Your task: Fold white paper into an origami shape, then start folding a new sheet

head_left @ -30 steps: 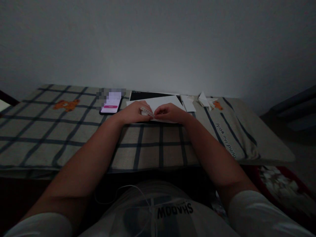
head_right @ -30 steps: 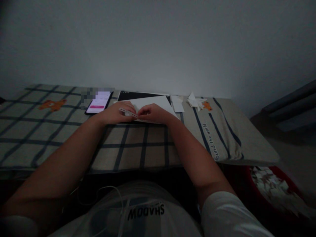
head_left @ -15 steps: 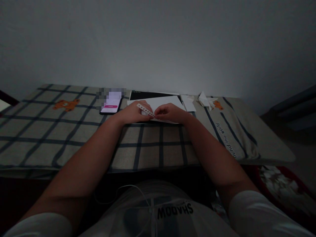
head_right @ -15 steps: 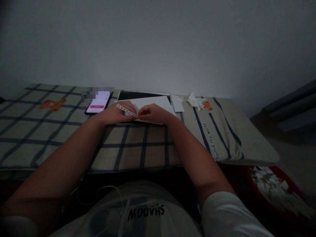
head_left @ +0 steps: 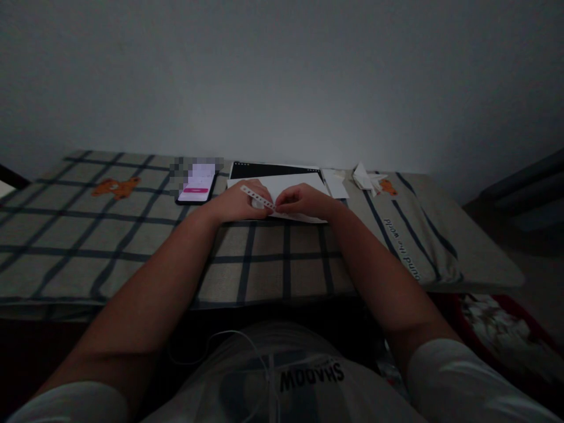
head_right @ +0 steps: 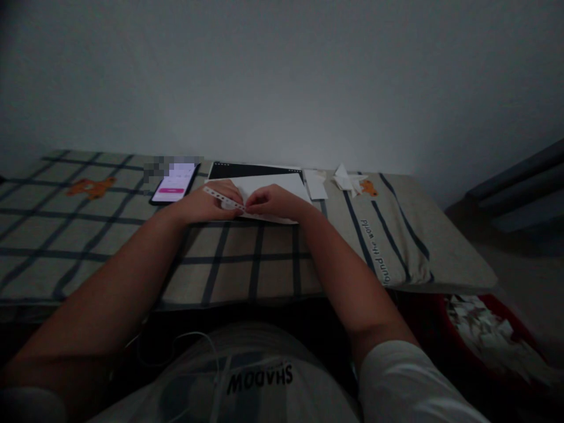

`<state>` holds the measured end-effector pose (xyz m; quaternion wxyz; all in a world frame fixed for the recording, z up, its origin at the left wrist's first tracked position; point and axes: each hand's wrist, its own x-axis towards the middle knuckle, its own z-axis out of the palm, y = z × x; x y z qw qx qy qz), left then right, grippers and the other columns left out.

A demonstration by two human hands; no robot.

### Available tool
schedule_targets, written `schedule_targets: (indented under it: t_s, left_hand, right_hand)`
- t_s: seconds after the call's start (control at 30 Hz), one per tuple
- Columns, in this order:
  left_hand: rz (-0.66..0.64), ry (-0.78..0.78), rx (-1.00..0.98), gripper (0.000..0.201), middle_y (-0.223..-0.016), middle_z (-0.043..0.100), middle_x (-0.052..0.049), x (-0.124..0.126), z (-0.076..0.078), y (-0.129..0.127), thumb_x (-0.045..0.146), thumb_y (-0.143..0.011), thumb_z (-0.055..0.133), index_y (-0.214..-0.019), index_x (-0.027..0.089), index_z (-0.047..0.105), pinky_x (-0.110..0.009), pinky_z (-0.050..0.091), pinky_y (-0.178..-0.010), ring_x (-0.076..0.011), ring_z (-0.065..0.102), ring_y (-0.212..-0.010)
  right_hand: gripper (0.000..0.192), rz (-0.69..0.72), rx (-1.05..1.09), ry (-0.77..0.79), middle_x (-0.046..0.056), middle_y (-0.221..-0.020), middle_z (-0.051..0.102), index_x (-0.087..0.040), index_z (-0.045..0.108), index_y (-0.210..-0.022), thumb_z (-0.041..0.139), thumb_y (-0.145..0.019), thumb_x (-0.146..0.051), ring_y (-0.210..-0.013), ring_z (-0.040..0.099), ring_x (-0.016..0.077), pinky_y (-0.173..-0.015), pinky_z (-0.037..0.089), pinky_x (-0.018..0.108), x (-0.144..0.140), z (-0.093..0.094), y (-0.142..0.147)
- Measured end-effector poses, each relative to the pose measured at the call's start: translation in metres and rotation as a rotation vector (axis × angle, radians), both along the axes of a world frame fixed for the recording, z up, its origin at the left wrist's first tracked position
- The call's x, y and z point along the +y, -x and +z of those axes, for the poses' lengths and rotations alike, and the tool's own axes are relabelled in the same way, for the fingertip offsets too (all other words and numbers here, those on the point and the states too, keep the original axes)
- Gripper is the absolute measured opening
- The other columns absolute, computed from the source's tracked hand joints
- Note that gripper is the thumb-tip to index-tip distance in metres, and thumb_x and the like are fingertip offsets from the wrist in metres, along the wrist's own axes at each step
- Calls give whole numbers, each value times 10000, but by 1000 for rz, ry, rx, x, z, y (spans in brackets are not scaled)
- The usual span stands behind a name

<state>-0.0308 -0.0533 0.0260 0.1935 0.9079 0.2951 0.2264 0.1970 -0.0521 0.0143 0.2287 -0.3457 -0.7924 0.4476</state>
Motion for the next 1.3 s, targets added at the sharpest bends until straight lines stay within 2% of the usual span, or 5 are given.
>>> schedule_targets:
  t_s: [0.43,0.77,0.97,1.13,1.3]
  left_hand:
    - [-45,64,-30,170,-830,741,-33,-1,1,-1,362,-778,664,-797,215,748,-326,479,-828,-193,633,-847]
    - [24,80,-25,167,-857,715,-31,-5,3,0,330,-745,662,-831,206,734,-324,481,-838,-195,633,-868]
    - [6,-45,22,139,-847,715,-32,-7,7,-4,331,-752,666,-789,208,720,-348,444,-862,-208,610,-871]
    - [137,-219,21,204,-994,705,-43,-15,11,-7,393,-744,711,-854,221,714,-426,356,-983,-262,556,-1035]
    - [158,-226,40,194,-1009,697,-39,-18,12,-6,388,-806,666,-923,244,719,-445,287,-1028,-251,546,-1064]
  right_hand:
    - [278,70,-41,-10,16,-801,685,-156,718,-879,678,-798,-420,-734,570,133,-726,445,290,-3,1,1]
    - [242,24,-27,65,23,-819,704,-164,738,-886,704,-777,-377,-729,584,131,-741,462,294,-3,5,-4]
    - [288,23,-35,-11,37,-820,703,-144,747,-895,688,-791,-406,-740,581,132,-737,452,294,-1,4,-4]
    - [309,-1,-28,-63,44,-844,721,-153,753,-896,683,-794,-436,-784,609,148,-773,460,301,-1,4,-2]
    - [314,-35,1,-71,47,-856,724,-155,746,-880,691,-787,-450,-791,612,157,-790,457,314,1,2,-2]
